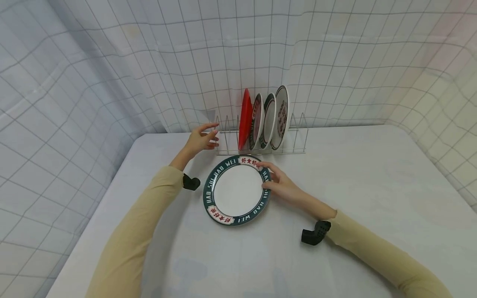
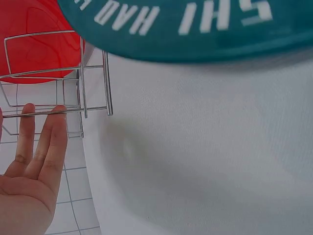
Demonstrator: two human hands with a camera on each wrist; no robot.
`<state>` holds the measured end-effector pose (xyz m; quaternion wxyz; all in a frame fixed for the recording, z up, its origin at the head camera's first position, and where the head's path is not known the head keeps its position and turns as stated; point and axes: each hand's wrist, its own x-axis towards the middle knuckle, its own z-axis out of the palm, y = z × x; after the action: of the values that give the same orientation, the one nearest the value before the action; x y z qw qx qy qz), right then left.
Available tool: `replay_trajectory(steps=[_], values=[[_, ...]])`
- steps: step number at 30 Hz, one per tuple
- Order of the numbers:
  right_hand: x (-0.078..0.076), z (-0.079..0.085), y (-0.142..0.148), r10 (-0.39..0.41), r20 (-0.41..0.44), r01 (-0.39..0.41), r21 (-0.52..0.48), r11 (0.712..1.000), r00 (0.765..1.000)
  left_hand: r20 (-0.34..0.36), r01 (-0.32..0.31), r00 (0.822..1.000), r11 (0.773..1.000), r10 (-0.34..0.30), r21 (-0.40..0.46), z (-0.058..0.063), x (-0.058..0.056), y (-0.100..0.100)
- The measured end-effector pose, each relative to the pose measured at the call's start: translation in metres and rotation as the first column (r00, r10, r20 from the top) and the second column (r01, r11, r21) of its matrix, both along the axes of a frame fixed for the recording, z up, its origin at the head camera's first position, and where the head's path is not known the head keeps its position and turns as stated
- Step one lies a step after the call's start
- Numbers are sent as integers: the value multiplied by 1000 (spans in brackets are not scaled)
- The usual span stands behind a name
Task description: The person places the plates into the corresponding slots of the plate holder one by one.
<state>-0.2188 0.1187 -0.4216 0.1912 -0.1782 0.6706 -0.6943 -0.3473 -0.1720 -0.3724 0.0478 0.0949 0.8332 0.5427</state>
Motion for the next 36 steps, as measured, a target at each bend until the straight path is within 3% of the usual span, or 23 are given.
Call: replay_trajectory(steps=[7, 14, 21, 29, 36], values=[[6, 10, 24, -45, -58, 51, 100, 994, 997, 5, -3, 1000, 1000, 3, 5, 0, 0, 1], [12, 17, 58, -93, -58, 100, 119, 988, 994, 17, 15, 1000, 1000, -15, 15, 2, 1, 0], [18, 28, 95, -154, -96, 167, 143, 976, 983, 60, 37, 997, 999, -39, 29, 24, 17, 6], [25, 43, 132, -194, -99, 204, 105, 973, 976, 50, 28, 998, 999, -29, 31, 25, 19, 7], [30, 53, 162, -217, -100, 214, -33, 976, 971, 46, 37, 998, 999, -38, 36, 24, 18, 6]])
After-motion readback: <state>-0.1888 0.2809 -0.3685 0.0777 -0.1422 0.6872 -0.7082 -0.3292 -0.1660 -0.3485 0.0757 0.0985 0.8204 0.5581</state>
